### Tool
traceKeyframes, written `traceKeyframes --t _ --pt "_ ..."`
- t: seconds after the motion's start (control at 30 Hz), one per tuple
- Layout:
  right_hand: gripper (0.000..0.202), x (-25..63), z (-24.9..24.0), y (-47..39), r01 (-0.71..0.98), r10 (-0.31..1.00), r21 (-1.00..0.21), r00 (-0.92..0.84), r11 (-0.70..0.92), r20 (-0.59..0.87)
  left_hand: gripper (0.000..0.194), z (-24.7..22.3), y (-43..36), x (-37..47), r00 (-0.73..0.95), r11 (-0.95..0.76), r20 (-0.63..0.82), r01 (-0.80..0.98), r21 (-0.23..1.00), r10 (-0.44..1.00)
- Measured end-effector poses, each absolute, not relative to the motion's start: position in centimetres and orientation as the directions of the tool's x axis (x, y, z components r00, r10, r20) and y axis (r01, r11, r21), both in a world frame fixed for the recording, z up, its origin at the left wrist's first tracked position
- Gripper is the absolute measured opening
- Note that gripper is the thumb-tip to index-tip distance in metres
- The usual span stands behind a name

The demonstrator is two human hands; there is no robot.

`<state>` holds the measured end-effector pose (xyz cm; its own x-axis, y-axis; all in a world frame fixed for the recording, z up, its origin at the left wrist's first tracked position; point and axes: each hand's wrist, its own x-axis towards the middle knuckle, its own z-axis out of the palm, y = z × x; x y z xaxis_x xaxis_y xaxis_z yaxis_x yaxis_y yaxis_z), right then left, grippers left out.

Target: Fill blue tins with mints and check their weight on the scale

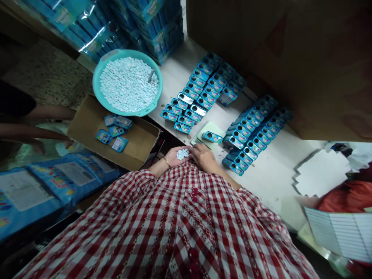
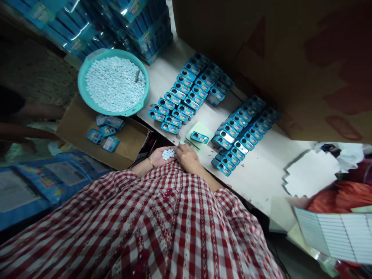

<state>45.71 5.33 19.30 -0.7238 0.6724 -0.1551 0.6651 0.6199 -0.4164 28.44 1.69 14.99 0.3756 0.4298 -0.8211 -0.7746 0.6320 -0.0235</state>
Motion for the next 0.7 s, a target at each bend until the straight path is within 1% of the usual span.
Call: traceKeyframes --t 0.07,0.17,0.27,0.37,0.47,0.57,0.7 --pt "0.032 44.0 18.9 4.2 0.623 0.601 -0.468 -0.769 0.626 -0.220 0.027 15.1 1.7 28.7 0.388 0.624 -0.822 -0.780 -0.052 0.416" --pt "0.030 42.7 17.9 3.6 0.611 0.558 -0.481 -0.785 0.629 -0.268 0.030 15.2 1.5 28.9 0.379 0.626 -0.847 -0.776 -0.072 0.373" --pt "0.025 42.6 17.3 3.5 0.577 0.535 -0.475 -0.811 0.665 -0.236 0.030 15.2 1.4 28.8 0.353 0.626 -0.875 -0.776 -0.075 0.332" --pt "0.020 42.6 17.3 3.5 0.567 0.543 -0.450 -0.817 0.690 -0.195 0.027 15.3 1.4 28.8 0.349 0.609 -0.871 -0.789 -0.074 0.346" --pt "0.018 42.7 17.4 3.3 0.535 0.518 -0.439 -0.838 0.722 -0.169 0.024 15.5 1.5 28.9 0.353 0.604 -0.865 -0.794 -0.074 0.358" --pt "0.017 42.9 17.3 3.2 0.524 0.503 -0.431 -0.847 0.735 -0.173 0.023 15.7 1.5 29.1 0.354 0.622 -0.868 -0.780 -0.068 0.349" --pt "0.018 43.3 16.8 3.0 0.555 0.535 -0.446 -0.825 0.702 -0.185 0.026 15.7 1.4 29.2 0.338 0.648 -0.879 -0.760 -0.045 0.335"
